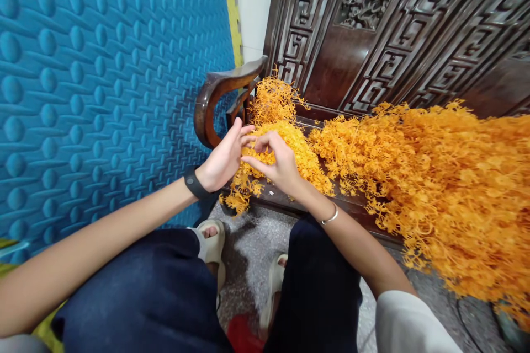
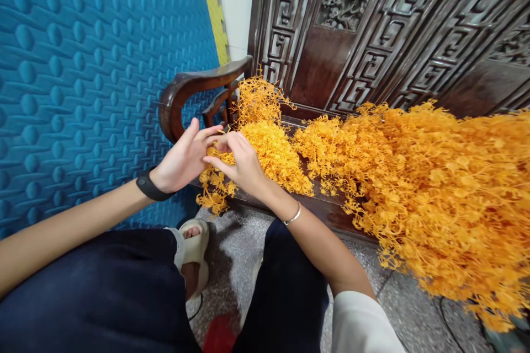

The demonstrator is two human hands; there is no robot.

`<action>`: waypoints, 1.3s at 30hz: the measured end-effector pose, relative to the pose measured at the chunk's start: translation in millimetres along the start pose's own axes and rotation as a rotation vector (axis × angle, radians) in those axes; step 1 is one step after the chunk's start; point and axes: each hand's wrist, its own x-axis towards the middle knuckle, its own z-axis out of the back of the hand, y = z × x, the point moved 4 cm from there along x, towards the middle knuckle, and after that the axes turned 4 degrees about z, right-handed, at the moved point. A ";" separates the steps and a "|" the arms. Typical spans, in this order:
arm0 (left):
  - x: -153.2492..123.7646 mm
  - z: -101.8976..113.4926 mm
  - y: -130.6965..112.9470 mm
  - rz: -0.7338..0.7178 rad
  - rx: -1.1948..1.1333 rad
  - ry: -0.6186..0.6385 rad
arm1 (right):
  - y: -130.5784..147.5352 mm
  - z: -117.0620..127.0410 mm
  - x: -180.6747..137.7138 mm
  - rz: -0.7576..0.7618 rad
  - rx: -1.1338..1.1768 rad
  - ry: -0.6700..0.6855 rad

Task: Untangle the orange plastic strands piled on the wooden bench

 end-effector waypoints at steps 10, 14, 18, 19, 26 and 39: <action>1.3 3.0 7.2 -0.037 0.027 0.048 | -13.5 3.1 -1.2 0.009 -0.035 0.079; 0.4 4.3 8.9 -0.068 0.215 0.099 | -16.2 10.5 -0.7 -0.120 0.120 0.014; 0.4 5.0 6.3 -0.124 0.344 0.131 | -20.3 8.7 2.4 -0.319 0.370 0.001; 0.4 6.2 5.7 -0.128 0.358 0.119 | -21.3 7.2 3.8 -0.347 0.420 0.011; -2.9 16.3 4.4 -0.133 0.502 0.008 | -21.9 1.8 16.0 -0.453 0.561 0.029; -12.4 4.9 -0.9 -0.151 0.608 0.062 | -23.7 12.4 13.5 -0.662 0.573 -0.071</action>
